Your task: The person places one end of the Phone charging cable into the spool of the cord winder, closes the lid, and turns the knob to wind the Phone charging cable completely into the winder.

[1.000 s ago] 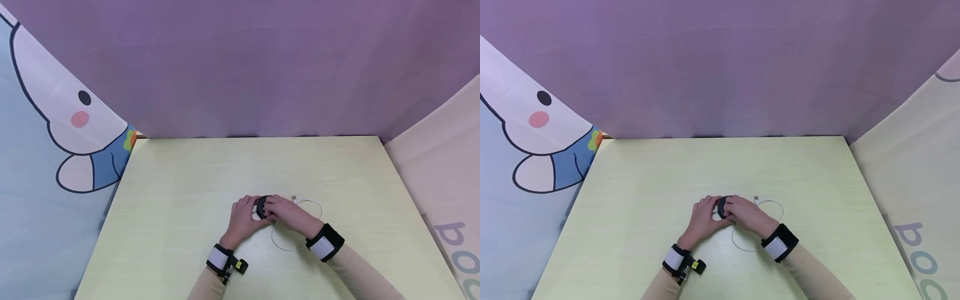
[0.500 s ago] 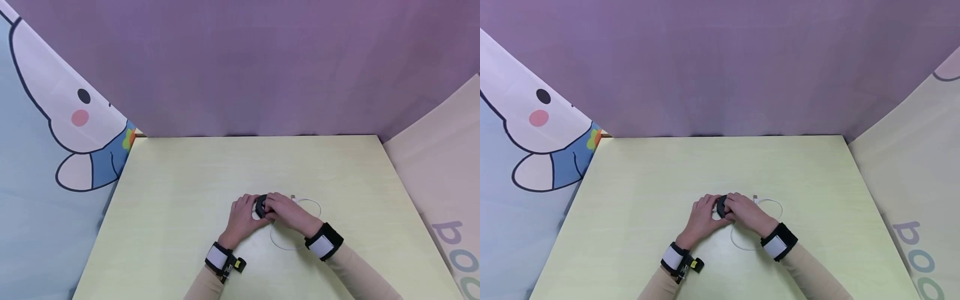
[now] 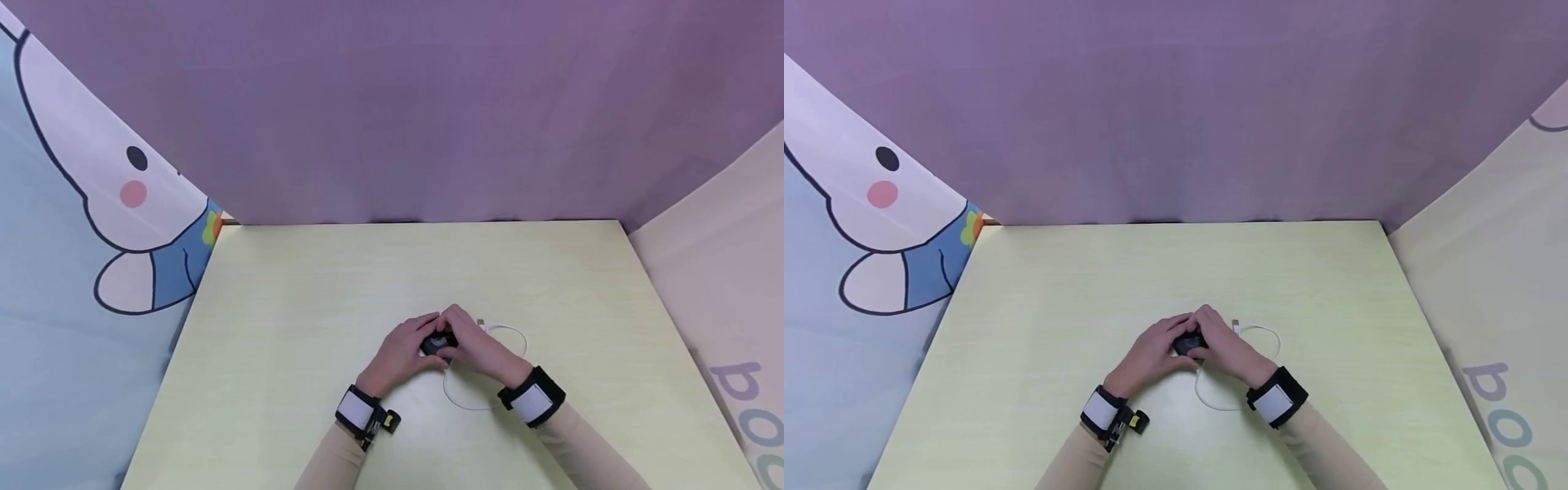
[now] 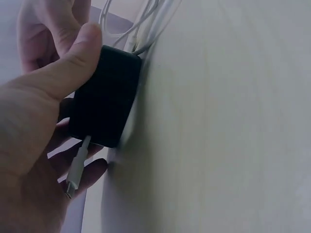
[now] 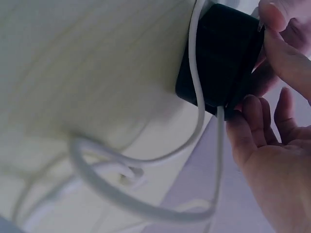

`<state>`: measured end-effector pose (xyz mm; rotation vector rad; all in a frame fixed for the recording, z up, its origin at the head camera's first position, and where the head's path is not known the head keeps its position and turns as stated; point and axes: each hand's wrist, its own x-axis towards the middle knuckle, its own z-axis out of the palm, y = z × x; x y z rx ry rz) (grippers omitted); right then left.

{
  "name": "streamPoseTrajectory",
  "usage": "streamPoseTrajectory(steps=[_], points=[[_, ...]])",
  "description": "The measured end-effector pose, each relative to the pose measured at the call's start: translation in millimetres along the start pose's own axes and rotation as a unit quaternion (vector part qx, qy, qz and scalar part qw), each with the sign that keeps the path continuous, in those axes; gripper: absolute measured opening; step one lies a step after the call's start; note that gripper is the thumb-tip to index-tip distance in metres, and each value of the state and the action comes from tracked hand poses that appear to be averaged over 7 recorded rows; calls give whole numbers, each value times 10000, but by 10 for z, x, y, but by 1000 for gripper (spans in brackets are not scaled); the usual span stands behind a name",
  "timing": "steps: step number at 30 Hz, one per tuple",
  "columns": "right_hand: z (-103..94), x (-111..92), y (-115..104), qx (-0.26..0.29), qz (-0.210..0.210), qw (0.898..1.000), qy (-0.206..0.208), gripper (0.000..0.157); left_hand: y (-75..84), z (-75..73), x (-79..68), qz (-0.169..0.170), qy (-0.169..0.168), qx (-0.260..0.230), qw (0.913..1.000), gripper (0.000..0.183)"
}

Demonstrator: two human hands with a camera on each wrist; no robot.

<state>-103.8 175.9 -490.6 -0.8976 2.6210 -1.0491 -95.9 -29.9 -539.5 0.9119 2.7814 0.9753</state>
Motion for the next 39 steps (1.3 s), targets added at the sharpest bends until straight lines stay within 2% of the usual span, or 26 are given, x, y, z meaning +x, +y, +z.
streamPoseTrajectory(steps=[4, 6, 10, 14, 19, 30, 39], points=[[-81, -14, 48, 654, 163, 9977, -9, 32, 28, 15, 36, 52, 179, 81, 9998, 80], [-139, -24, 81, 710, 227, 9972, 26, 28, 47, 28, 49, 78, 270, 151, 9995, 77], [-248, -57, 165, 86, 521, 9986, 57, 25, 84, 42, 54, 10, 236, 350, 9991, 77], [-335, -87, 224, -563, 806, 9947, -302, 24, 102, 47, 52, -159, 134, 349, 9992, 77], [-376, -97, 273, -564, 884, 9925, -623, 13, 95, 64, 57, -275, 115, 240, 9993, 76], [-333, -117, 332, -826, 501, 9943, -456, 10, 89, 56, 54, -359, -114, 159, 9992, 78], [-327, -106, 349, -701, 668, 9941, -489, 9, 98, 69, 63, -449, -170, 150, 9987, 77]])
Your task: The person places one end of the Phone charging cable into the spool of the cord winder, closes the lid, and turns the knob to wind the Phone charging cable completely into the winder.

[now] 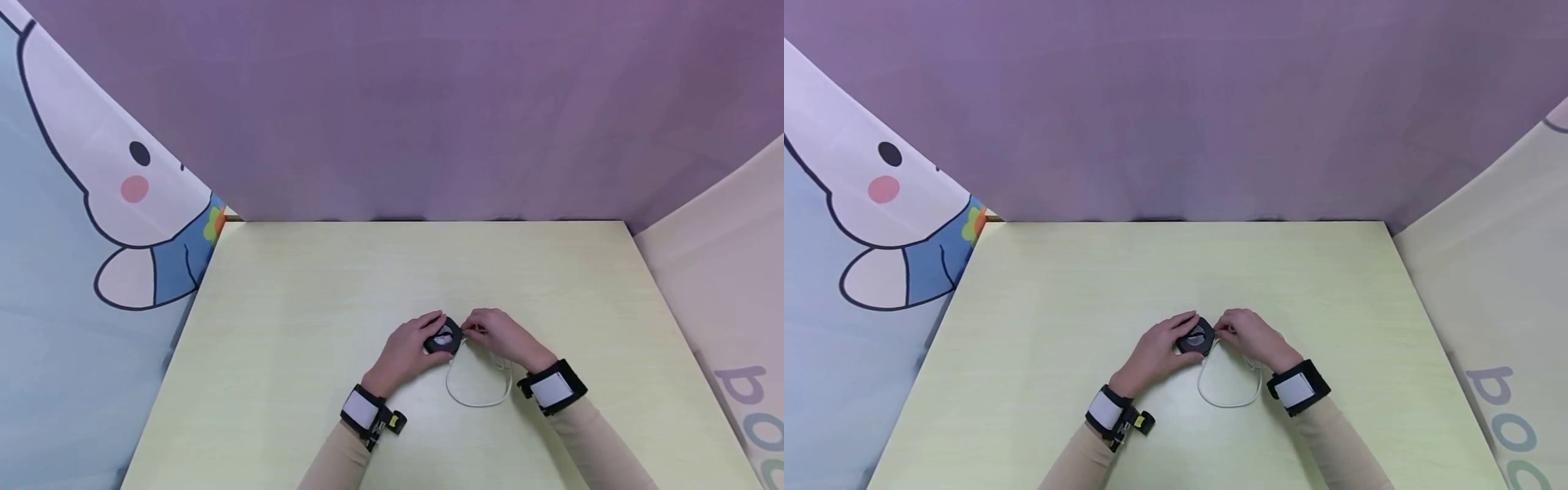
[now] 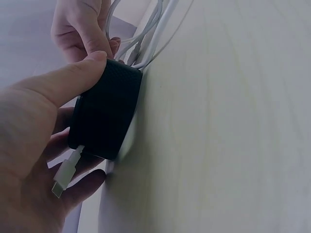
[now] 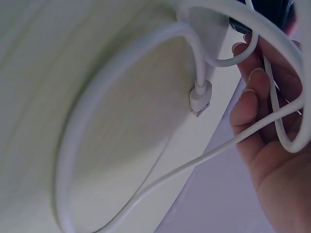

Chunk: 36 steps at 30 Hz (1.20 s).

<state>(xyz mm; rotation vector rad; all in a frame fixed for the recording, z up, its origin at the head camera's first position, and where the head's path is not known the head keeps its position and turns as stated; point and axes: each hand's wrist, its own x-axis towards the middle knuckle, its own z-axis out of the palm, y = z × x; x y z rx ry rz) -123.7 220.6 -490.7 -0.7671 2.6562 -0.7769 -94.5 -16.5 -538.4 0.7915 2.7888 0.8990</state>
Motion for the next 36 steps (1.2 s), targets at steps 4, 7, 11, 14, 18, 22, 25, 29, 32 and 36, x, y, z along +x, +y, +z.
streamPoseTrajectory(steps=[4, 7, 11, 14, 18, 22, 25, 29, 32, 36], points=[[32, 1, -8, 141, 56, 9998, -114, 15, -2, 25, -2, 1, 65, 23, 10000, 77], [59, -12, -29, 381, -1, 9991, -193, 26, 3, 34, -5, 24, 118, 0, 9999, 77], [91, -28, -56, 657, 57, 9975, -261, 42, 11, 37, -10, 12, 122, -30, 9999, 77], [111, -26, -74, 741, 181, 9967, -285, 47, 13, 37, -14, -32, 107, -76, 9999, 77], [119, -11, -112, 695, 287, 9968, -262, 40, 12, 39, -20, -39, 173, -144, 9997, 77], [121, 2, -145, 544, 365, 9976, -217, 34, 3, 47, -25, -2, 239, -146, 9996, 76], [127, 3, -155, 468, 412, 9978, -208, 32, -9, 58, -22, 7, 233, -152, 9996, 77], [134, -3, -154, 488, 483, 9974, -232, 33, -29, 78, -17, -9, 227, -162, 9996, 77], [137, -11, -146, 544, 476, 9971, -244, 35, -37, 85, -22, -37, 222, -182, 9996, 78], [152, -19, -117, 586, 282, 9976, -233, 46, -45, 88, -30, -80, 137, -370, 9992, 77]])
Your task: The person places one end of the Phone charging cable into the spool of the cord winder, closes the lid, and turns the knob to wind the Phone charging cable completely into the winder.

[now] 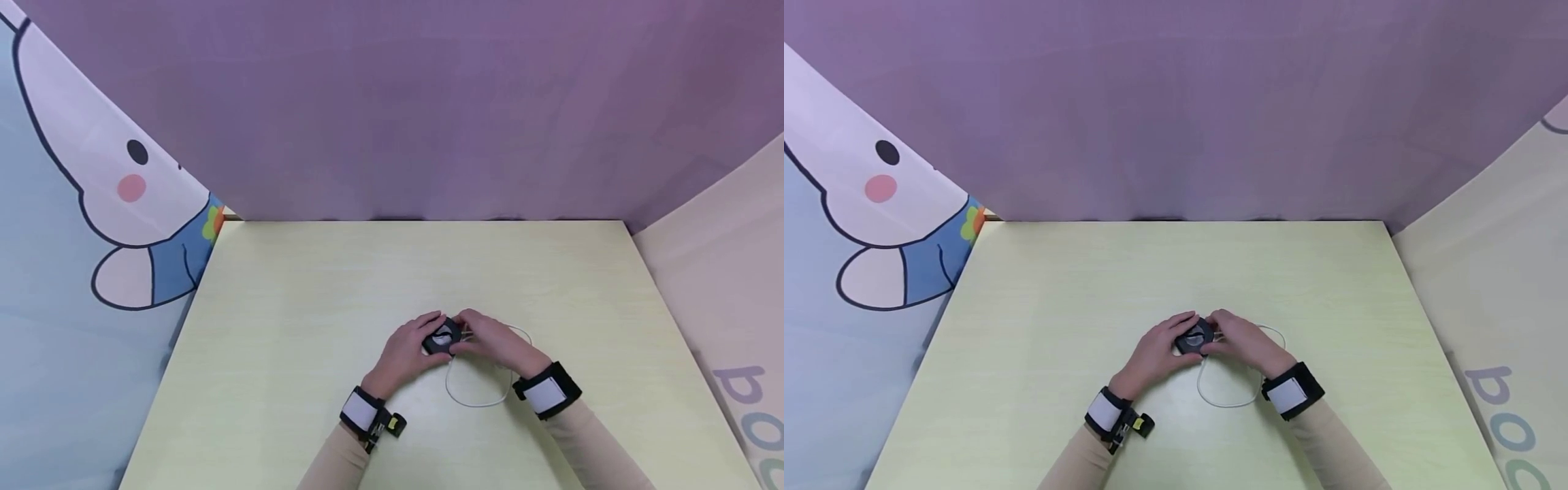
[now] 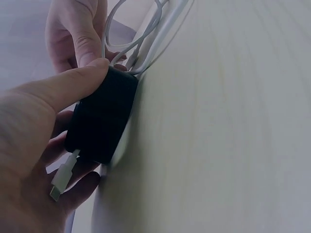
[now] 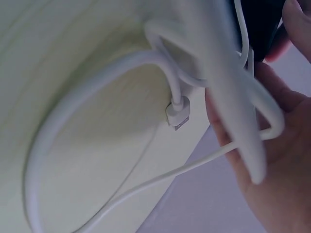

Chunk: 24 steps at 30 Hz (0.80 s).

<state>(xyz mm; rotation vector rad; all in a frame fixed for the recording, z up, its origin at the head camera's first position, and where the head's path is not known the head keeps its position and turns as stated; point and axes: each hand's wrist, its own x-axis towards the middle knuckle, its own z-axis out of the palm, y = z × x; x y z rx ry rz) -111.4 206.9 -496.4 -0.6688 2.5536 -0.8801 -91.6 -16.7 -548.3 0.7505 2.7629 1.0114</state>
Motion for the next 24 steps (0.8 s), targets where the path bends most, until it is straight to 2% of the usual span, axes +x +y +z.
streamPoseTrajectory(steps=[5, 10, 16, 24], points=[[-9, -16, 28, 19, -305, 9994, -130, 70, -11, 0, -8, -203, -180, -376, 9989, 84], [-25, -7, -11, -353, -457, 9982, -173, 80, -15, -37, -46, -383, -166, -565, 9975, 97], [-12, 63, -75, -937, -673, 9933, 54, 93, -45, -54, -73, -173, 146, -370, 9991, 91], [106, 159, -106, -1277, -809, 9885, 75, 93, -86, -80, -137, -115, 689, -4, 9976, 69]])
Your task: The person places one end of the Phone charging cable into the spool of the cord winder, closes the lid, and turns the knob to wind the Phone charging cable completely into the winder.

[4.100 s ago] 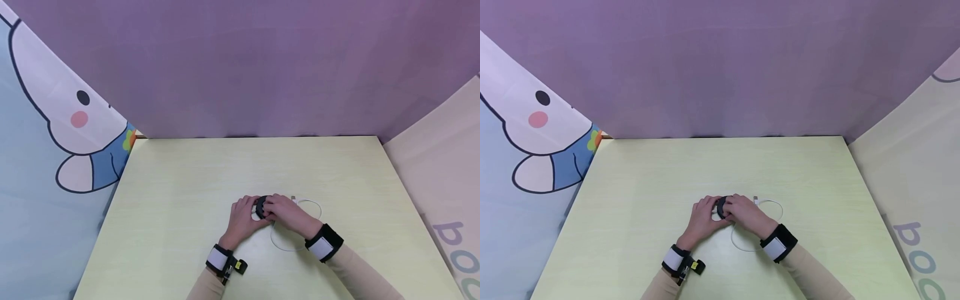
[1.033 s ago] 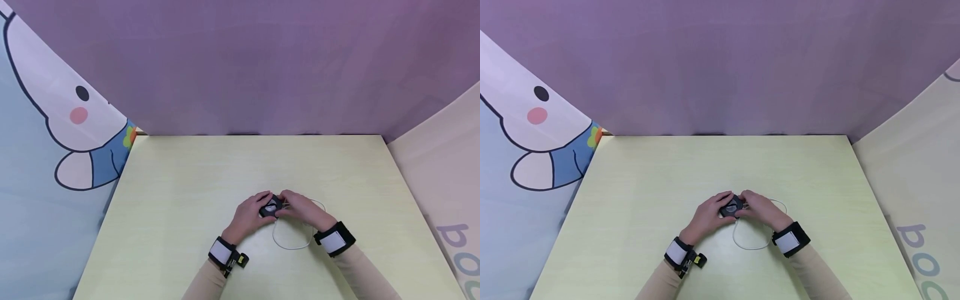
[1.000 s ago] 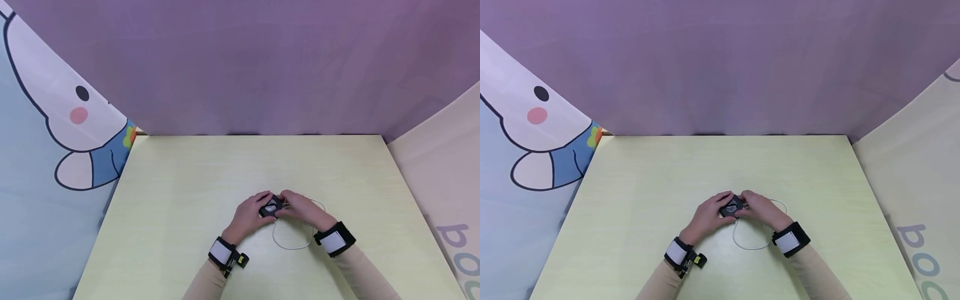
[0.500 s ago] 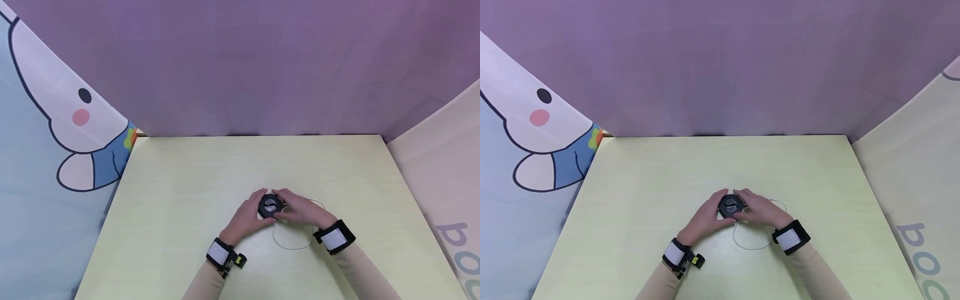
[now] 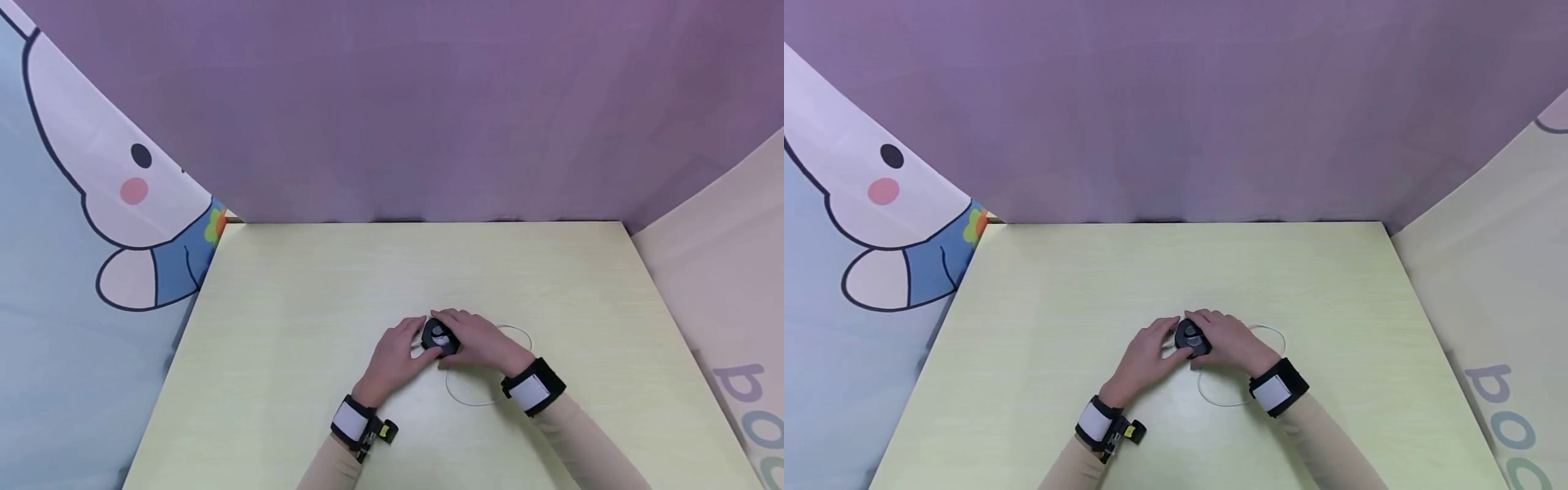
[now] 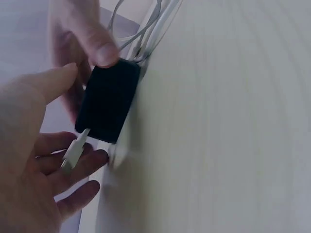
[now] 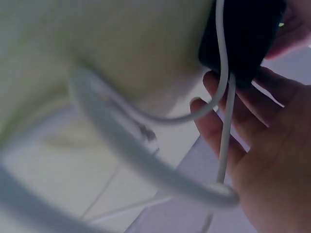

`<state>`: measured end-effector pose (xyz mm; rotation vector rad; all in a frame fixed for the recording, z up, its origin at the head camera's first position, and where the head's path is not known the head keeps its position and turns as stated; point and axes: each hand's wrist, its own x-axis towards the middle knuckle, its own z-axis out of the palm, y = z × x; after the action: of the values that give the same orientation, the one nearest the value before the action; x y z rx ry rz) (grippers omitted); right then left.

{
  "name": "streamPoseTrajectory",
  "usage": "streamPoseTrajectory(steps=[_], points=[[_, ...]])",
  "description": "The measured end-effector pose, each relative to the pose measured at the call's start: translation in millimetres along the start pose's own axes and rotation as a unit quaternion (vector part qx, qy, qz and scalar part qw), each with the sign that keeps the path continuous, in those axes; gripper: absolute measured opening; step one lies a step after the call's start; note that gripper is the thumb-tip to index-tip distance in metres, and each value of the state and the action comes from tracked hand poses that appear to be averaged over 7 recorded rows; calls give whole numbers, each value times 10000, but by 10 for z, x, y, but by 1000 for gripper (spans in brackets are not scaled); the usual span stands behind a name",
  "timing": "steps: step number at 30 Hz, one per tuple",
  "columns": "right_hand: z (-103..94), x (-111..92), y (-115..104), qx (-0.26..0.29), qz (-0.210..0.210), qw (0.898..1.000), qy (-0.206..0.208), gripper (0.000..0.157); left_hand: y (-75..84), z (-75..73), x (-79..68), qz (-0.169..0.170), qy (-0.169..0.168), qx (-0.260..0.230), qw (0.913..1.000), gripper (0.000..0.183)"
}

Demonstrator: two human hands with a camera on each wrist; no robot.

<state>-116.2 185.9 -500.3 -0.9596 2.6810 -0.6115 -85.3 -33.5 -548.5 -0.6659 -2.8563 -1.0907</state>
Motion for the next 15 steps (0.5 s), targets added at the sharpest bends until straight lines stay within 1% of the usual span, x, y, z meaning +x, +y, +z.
streamPoseTrajectory(steps=[4, 6, 11, 13, 15], points=[[29, 6, -23, -65, 104, 9999, 41, 92, -36, -40, -17, 14, 314, 254, 9992, 52], [37, 7, -28, -69, 142, 9998, 89, 91, -52, -55, -21, 21, 379, 345, 9987, 43], [62, 19, -13, -207, 32, 9994, 290, 86, -53, -83, -27, 34, 236, 313, 9992, 26], [64, 23, -5, -215, -31, 9988, 430, 84, -41, -94, -27, 38, 184, 284, 9994, 24], [49, 24, -9, -95, -67, 9984, 546, 83, -26, -112, -30, 62, 231, 275, 9993, 24]])
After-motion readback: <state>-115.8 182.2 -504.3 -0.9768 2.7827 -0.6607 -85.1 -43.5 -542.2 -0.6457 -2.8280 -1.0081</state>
